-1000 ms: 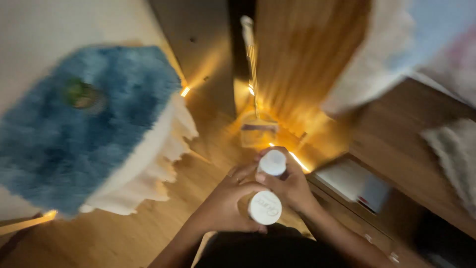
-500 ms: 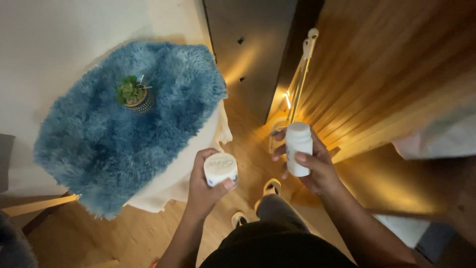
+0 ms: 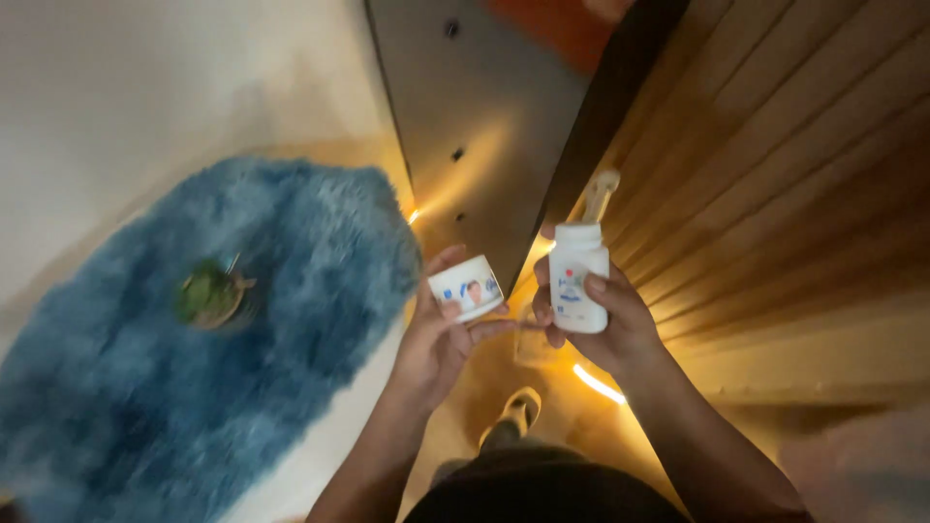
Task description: The person organizes various toiletries and personal items on a wooden shelf. They use a cloth to wipe the surface and handle items such as a hairbrush, bottles, tubes, and a small box, moving them from a bed to the shelf.
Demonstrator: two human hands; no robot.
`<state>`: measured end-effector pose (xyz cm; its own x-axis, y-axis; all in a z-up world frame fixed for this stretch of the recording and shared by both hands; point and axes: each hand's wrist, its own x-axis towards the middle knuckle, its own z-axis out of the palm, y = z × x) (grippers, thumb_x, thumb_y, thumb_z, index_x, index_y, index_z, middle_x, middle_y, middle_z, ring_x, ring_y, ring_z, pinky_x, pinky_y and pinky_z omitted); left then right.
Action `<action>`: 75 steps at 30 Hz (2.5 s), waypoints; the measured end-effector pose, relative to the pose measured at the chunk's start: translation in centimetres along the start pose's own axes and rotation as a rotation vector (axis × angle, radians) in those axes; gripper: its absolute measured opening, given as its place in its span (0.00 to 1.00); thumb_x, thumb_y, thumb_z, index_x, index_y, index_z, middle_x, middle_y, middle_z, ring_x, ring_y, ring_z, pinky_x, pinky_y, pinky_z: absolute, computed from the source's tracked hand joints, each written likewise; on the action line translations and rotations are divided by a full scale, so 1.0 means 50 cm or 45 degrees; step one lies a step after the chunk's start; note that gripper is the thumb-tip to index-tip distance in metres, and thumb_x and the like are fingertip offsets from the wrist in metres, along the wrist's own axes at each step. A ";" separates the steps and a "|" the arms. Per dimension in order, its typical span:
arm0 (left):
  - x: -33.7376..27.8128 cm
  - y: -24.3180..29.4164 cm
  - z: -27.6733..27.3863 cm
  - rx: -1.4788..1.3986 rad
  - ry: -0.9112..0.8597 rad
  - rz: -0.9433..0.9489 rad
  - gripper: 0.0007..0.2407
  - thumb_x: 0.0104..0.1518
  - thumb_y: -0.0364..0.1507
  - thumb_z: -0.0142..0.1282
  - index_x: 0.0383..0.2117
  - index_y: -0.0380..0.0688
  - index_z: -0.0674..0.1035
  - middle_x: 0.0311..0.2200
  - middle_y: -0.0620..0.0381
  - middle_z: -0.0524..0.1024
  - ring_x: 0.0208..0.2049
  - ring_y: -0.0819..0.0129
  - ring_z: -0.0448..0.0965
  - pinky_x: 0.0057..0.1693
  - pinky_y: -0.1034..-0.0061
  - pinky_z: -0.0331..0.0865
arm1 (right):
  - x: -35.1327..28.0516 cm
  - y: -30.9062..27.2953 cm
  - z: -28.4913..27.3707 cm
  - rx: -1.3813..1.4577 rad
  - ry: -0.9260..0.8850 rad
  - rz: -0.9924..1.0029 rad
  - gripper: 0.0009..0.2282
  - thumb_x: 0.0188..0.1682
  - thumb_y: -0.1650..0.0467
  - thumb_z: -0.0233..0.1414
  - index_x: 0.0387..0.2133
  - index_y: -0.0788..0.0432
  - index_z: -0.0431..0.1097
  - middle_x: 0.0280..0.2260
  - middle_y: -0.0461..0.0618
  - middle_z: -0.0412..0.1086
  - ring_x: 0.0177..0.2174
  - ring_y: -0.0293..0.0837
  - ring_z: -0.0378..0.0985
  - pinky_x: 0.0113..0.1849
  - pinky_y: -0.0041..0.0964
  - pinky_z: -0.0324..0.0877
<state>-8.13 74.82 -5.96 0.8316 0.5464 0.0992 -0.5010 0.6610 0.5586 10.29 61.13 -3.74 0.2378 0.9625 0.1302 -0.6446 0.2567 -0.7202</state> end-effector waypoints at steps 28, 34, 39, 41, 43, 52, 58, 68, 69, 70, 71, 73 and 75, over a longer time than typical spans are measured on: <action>1.062 0.301 -0.044 1.242 -0.640 0.683 0.31 0.52 0.26 0.73 0.61 0.41 0.66 0.59 0.56 0.70 0.61 0.67 0.74 0.66 0.70 0.72 | 0.585 -0.524 -0.153 -2.151 0.619 -0.681 0.28 0.41 0.73 0.66 0.56 0.61 0.64 0.53 0.58 0.69 0.54 0.48 0.75 0.50 0.43 0.77; 1.219 0.327 0.020 1.832 -0.816 0.792 0.29 0.47 0.31 0.77 0.56 0.46 0.74 0.54 0.48 0.76 0.56 0.55 0.79 0.61 0.66 0.74 | 0.766 -0.551 -0.136 -2.546 0.800 -0.076 0.29 0.42 0.62 0.65 0.59 0.53 0.66 0.45 0.56 0.74 0.39 0.48 0.82 0.38 0.44 0.77; 1.281 0.293 0.052 2.108 -1.170 0.700 0.28 0.42 0.33 0.73 0.53 0.45 0.75 0.50 0.47 0.77 0.48 0.43 0.77 0.51 0.56 0.71 | 0.830 -0.550 -0.184 -2.733 0.656 -0.035 0.25 0.40 0.65 0.62 0.52 0.56 0.68 0.38 0.60 0.73 0.37 0.58 0.78 0.37 0.52 0.74; 1.293 0.289 0.057 2.147 -1.212 0.649 0.29 0.40 0.30 0.72 0.54 0.45 0.75 0.48 0.45 0.75 0.46 0.43 0.77 0.50 0.56 0.72 | 0.844 -0.545 -0.207 -2.736 0.663 0.009 0.24 0.40 0.65 0.62 0.52 0.56 0.68 0.39 0.60 0.73 0.37 0.58 0.79 0.36 0.51 0.74; 1.303 0.282 0.060 2.176 -1.260 0.597 0.30 0.37 0.28 0.71 0.54 0.45 0.75 0.46 0.43 0.74 0.44 0.43 0.77 0.49 0.56 0.72 | 0.855 -0.538 -0.221 -2.743 0.677 0.062 0.23 0.40 0.66 0.61 0.51 0.57 0.68 0.40 0.59 0.72 0.36 0.57 0.79 0.36 0.50 0.75; 1.305 0.233 0.064 2.522 -1.393 1.254 0.09 0.52 0.28 0.62 0.39 0.49 0.79 0.38 0.57 0.74 0.41 0.57 0.80 0.48 0.58 0.75 | 0.874 -0.526 -0.255 -3.052 0.511 0.111 0.25 0.37 0.63 0.64 0.47 0.64 0.69 0.35 0.57 0.71 0.29 0.53 0.79 0.28 0.44 0.75; 1.321 0.224 0.057 2.607 -1.497 1.074 0.10 0.48 0.25 0.58 0.37 0.41 0.80 0.37 0.49 0.77 0.33 0.58 0.81 0.36 0.71 0.76 | 0.870 -0.512 -0.290 -2.970 0.521 0.049 0.27 0.40 0.63 0.64 0.50 0.67 0.69 0.41 0.62 0.70 0.29 0.56 0.80 0.27 0.44 0.76; 1.330 0.231 0.047 2.688 -1.586 0.958 0.06 0.49 0.26 0.57 0.32 0.42 0.81 0.33 0.50 0.80 0.38 0.56 0.82 0.39 0.66 0.77 | 0.885 -0.509 -0.303 -2.933 0.490 -0.035 0.26 0.41 0.64 0.63 0.51 0.67 0.68 0.47 0.62 0.66 0.31 0.55 0.81 0.27 0.42 0.78; 1.323 0.242 0.055 2.707 -1.563 0.992 0.05 0.50 0.26 0.57 0.31 0.43 0.81 0.33 0.51 0.80 0.39 0.57 0.82 0.41 0.65 0.77 | 0.887 -0.510 -0.304 -2.921 0.489 -0.040 0.27 0.41 0.64 0.63 0.52 0.67 0.68 0.47 0.62 0.66 0.31 0.54 0.81 0.26 0.42 0.78; 1.315 0.248 0.056 2.707 -1.563 0.989 0.05 0.50 0.26 0.57 0.31 0.43 0.81 0.33 0.51 0.80 0.39 0.57 0.82 0.41 0.65 0.77 | 0.886 -0.511 -0.304 -2.920 0.488 -0.038 0.27 0.41 0.64 0.63 0.52 0.67 0.68 0.47 0.62 0.66 0.31 0.54 0.81 0.26 0.42 0.78; 1.307 0.255 0.057 2.721 -1.623 0.930 0.06 0.48 0.26 0.57 0.32 0.43 0.81 0.33 0.50 0.80 0.39 0.57 0.82 0.40 0.66 0.77 | 0.885 -0.512 -0.305 -2.924 0.486 -0.071 0.26 0.41 0.64 0.63 0.50 0.67 0.69 0.46 0.62 0.66 0.30 0.53 0.80 0.25 0.41 0.78; 1.295 0.263 0.054 2.730 -1.683 0.870 0.08 0.47 0.27 0.57 0.32 0.42 0.82 0.33 0.50 0.80 0.38 0.56 0.81 0.39 0.67 0.77 | 0.884 -0.515 -0.304 -2.928 0.485 -0.100 0.25 0.41 0.64 0.63 0.49 0.67 0.70 0.45 0.62 0.67 0.29 0.52 0.80 0.24 0.40 0.77; 1.283 0.263 0.044 2.685 -1.649 0.727 0.07 0.51 0.27 0.60 0.35 0.42 0.81 0.35 0.50 0.80 0.39 0.56 0.81 0.40 0.68 0.77 | 0.879 -0.515 -0.304 -2.936 0.480 -0.225 0.20 0.42 0.65 0.65 0.42 0.66 0.72 0.40 0.58 0.69 0.26 0.48 0.79 0.22 0.38 0.74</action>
<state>39.16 117.45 9.60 0.8343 -0.5134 0.2007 -0.5105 -0.8570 -0.0703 48.39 95.48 10.18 0.4255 0.8289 0.3631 0.8974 -0.4382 -0.0512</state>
